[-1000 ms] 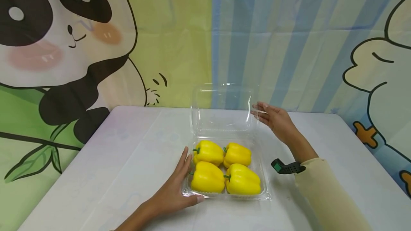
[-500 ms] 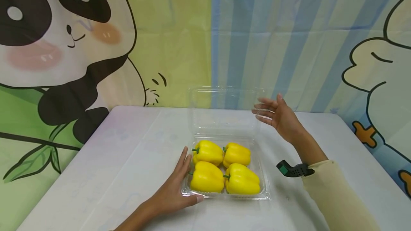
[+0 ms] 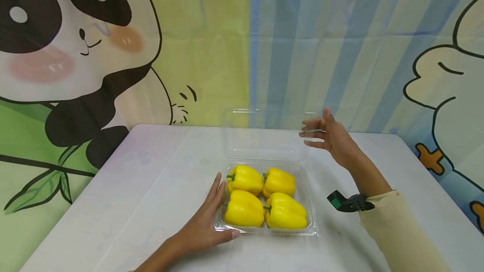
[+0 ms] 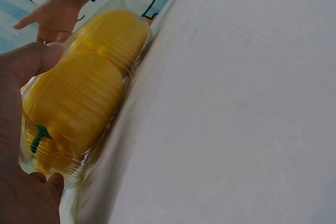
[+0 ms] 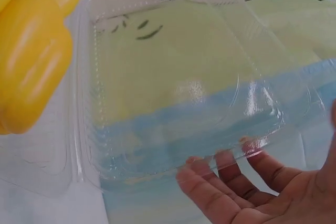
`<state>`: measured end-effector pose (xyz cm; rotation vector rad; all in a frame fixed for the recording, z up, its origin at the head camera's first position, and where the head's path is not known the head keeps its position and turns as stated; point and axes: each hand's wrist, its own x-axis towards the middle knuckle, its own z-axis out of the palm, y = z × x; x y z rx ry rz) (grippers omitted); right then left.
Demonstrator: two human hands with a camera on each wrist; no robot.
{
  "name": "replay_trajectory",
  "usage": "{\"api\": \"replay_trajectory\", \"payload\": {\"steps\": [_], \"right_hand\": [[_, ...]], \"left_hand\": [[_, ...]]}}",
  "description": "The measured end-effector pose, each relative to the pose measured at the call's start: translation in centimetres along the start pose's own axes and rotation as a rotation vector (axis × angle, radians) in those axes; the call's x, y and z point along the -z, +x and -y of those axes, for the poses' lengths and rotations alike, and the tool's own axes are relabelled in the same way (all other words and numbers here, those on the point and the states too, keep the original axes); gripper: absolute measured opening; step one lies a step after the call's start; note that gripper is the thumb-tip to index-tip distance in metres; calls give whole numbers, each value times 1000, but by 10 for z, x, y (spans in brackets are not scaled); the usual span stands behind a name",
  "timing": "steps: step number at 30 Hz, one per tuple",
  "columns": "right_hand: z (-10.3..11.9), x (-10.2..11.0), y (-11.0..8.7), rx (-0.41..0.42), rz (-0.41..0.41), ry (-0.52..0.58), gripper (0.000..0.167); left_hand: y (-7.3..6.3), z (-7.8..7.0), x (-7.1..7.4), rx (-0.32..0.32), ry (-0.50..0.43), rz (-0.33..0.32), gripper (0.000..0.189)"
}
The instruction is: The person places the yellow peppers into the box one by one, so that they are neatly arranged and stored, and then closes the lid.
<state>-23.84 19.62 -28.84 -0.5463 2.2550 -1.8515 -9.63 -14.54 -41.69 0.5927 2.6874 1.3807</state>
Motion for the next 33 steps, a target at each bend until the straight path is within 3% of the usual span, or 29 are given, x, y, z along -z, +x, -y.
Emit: {"api": "replay_trajectory", "payload": {"steps": [5, 14, 24, 33], "right_hand": [[6, -4, -2, -61, -19, 11, 72], [-1, 1, -9, -17, 27, 36, 58], [-5, 4, -24, 84, 84, 63, 40], [-20, 5, -34, 257, 115, 34, 44]], "left_hand": [[0, 1, 1, -4, -3, 0, 113], [0, 2, 0, -6, -9, 0, 115], [2, 4, -1, -38, -16, -5, 115], [2, 4, -1, -14, -34, -5, 117]]}}
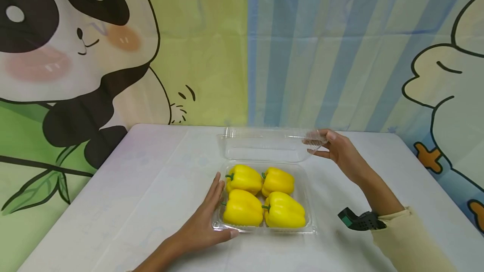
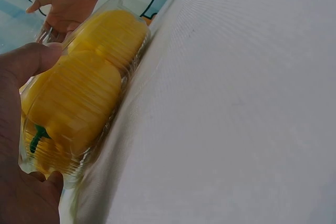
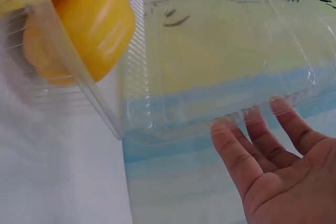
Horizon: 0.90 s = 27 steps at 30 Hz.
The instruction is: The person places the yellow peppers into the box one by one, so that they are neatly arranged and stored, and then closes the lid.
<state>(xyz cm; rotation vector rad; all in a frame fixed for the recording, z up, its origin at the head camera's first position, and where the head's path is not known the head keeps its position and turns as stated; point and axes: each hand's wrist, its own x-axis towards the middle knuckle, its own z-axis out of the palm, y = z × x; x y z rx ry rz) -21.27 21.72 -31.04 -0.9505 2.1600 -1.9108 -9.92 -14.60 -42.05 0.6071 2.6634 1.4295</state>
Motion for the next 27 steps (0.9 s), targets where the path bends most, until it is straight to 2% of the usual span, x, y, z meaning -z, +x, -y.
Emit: {"api": "replay_trajectory", "payload": {"steps": [7, 15, 20, 24, 27], "right_hand": [[-4, 0, -12, -23, 14, -35, 41], [-4, 0, -24, -2, 48, -49, 40], [-6, 1, -32, 3, 75, -142, 41], [-6, -1, -37, -42, 61, -245, 43], [-5, -3, -41, -42, 58, -274, 43]], "left_hand": [[-1, -1, 0, -3, 0, -4, 116], [0, 0, -1, -9, -4, 1, 115], [-1, -1, -1, -14, 1, -1, 116], [0, -2, 0, 0, -8, 0, 117], [0, -2, 0, 11, -15, 1, 117]]}}
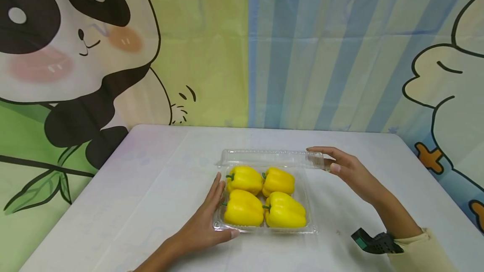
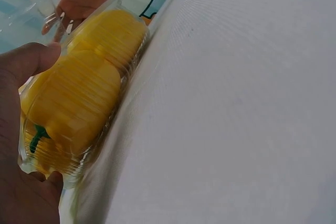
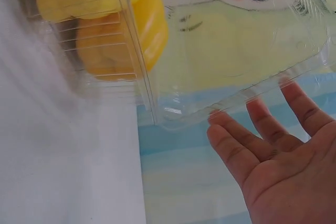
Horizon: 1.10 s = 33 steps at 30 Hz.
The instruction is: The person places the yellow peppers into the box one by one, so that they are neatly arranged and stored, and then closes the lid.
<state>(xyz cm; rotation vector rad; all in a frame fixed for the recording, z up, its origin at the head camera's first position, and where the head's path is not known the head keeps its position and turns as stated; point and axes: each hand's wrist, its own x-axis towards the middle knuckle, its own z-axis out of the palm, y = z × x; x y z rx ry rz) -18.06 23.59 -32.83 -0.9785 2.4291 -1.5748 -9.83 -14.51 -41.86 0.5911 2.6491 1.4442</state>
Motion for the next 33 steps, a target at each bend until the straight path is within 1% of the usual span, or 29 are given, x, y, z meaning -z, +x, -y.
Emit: {"api": "replay_trajectory", "payload": {"steps": [5, 9, 13, 16, 20, 23, 27, 30, 33], "right_hand": [[-1, -2, -6, 40, 15, 7, 43], [-2, -4, -10, 66, 26, -9, 44], [-6, -6, -14, 92, 66, 28, 49], [-9, -8, -18, 85, 99, 59, 55], [-12, -11, -24, 68, 115, 28, 60], [-14, -13, -29, 75, 121, 1, 63], [-16, -15, -33, 95, 142, -28, 69], [-18, -16, -35, 97, 148, -79, 75], [-19, -18, -37, 86, 137, -132, 78]], "left_hand": [[0, 0, 0, 31, -9, 18, 118], [-2, -1, 1, 64, 4, 30, 116], [-3, -2, 1, 78, 3, 32, 115], [-3, -2, 0, 65, -6, 27, 113], [-2, -1, 0, 28, 12, 4, 107], [-1, 0, 0, 2, 9, -19, 115], [1, 1, -1, -42, -19, -47, 126], [1, 1, -1, -53, -23, -60, 127], [0, 0, -1, -40, -21, -66, 127]]}}
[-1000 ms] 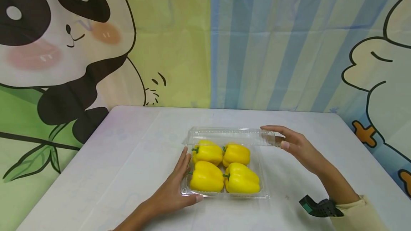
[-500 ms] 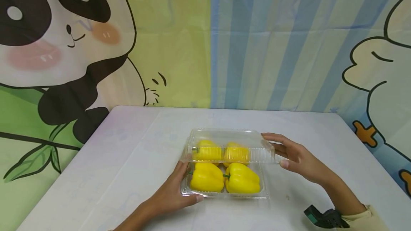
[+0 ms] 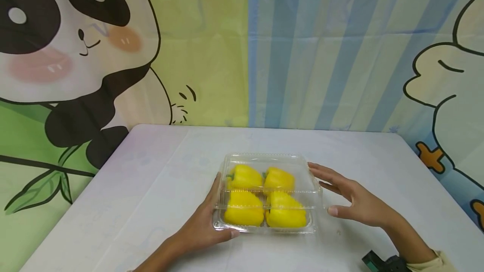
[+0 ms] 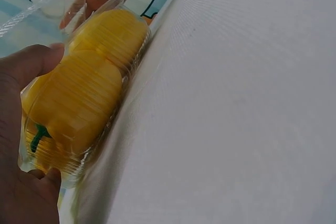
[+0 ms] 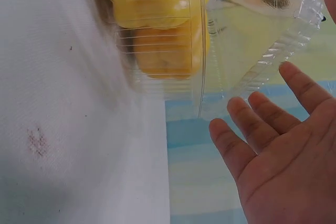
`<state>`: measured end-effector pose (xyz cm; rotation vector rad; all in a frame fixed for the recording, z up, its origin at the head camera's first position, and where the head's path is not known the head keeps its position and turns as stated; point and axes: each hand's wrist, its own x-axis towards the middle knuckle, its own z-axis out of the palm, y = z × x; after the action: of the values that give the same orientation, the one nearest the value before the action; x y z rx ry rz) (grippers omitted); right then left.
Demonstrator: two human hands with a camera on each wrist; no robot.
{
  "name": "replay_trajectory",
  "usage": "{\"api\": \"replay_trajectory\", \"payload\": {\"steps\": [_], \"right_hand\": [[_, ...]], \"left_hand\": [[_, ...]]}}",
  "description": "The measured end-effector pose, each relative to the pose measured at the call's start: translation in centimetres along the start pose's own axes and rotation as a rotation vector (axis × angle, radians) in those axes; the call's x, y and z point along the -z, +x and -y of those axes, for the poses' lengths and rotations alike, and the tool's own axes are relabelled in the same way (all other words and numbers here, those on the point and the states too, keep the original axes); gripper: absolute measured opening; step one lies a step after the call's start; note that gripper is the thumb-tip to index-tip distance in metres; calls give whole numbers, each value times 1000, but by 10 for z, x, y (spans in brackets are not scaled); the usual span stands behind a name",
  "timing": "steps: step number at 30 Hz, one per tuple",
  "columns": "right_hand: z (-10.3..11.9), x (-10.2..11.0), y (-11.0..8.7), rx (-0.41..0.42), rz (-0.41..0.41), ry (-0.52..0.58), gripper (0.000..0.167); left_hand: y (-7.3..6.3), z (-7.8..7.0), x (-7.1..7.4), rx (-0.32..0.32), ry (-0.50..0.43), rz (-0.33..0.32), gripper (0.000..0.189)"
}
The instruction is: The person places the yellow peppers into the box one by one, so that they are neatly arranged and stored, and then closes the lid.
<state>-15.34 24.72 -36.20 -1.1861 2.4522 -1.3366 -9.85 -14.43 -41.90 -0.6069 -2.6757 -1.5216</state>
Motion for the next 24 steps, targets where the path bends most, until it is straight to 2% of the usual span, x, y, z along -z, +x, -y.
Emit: {"api": "replay_trajectory", "payload": {"steps": [8, 16, 22, 24], "right_hand": [[1, -5, -4, -82, 21, -54, 87], [-1, -10, -10, -86, 72, -54, 93], [-1, -14, -12, -74, 83, -56, 97], [0, -16, -12, -95, 83, -66, 96]], "left_hand": [[1, -1, 1, 3, 17, -18, 129], [1, -2, 1, 36, -20, -34, 132], [0, -1, 1, 63, -32, -39, 135], [-1, -1, 2, 74, -55, -44, 136]]}}
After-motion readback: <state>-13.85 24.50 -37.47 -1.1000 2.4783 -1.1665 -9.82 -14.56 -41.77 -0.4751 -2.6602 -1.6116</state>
